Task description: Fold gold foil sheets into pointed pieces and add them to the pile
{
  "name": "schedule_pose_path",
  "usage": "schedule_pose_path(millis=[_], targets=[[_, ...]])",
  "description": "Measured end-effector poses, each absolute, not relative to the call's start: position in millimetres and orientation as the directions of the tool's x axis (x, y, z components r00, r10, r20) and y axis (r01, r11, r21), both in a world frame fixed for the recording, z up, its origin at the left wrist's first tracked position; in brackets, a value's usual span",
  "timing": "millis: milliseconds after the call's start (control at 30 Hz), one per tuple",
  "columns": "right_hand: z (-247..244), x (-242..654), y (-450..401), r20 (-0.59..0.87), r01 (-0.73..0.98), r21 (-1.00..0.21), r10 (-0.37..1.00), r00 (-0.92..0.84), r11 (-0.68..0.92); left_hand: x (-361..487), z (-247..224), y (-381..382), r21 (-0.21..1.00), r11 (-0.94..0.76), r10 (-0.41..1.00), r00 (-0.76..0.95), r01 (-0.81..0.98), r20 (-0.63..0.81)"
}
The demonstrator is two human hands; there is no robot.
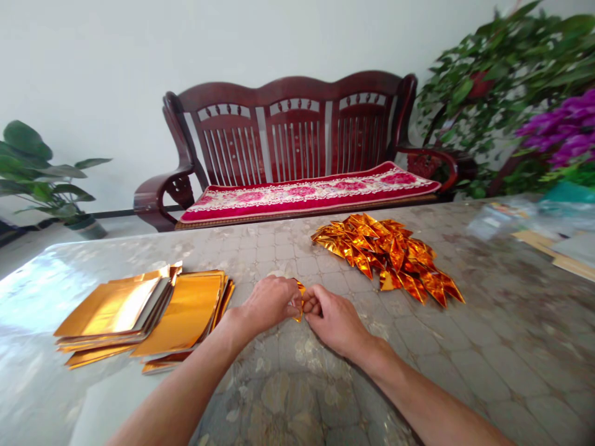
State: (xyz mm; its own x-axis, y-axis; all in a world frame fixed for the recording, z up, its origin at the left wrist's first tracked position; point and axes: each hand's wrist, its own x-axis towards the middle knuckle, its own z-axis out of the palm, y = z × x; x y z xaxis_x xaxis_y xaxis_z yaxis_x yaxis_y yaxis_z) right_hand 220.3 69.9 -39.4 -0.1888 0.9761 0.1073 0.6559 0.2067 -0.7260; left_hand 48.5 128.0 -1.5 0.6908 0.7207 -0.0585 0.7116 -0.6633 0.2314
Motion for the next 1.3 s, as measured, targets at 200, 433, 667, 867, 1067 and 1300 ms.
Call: schedule_pose_path(millis=[200,433,667,867,1067,1300], targets=[[-41,220,69,0.125,0.672,-0.711,0.978,-0.169,0.207,48,-7,131,0.318,-0.619,0.738,0.670,0.718,-0.075],[-43,223,66,0.218,0.710,-0.613,0.938,-0.270,0.347,40,-18,134,0.453,-0.589,0.740,0.672,0.669,-0.030],[-37,217,60,0.233,0.831,-0.315,0.887,-0.400,0.458,42,-24,132,0.503,-0.572,0.747,0.665,0.648,-0.008],[-38,213,56,0.233,0.870,-0.135,0.868,-0.437,0.474,32,-18,127,0.535,-0.588,0.734,0.678,0.606,0.038],[-37,216,56,0.226,0.879,-0.199,0.893,-0.389,0.433,9,-17,113,0.305,-0.686,0.718,0.683,0.661,0.133],[-40,219,59,0.243,0.877,-0.247,0.902,-0.356,0.413,17,-31,107,0.301,-0.685,0.727,0.648,0.664,0.225]])
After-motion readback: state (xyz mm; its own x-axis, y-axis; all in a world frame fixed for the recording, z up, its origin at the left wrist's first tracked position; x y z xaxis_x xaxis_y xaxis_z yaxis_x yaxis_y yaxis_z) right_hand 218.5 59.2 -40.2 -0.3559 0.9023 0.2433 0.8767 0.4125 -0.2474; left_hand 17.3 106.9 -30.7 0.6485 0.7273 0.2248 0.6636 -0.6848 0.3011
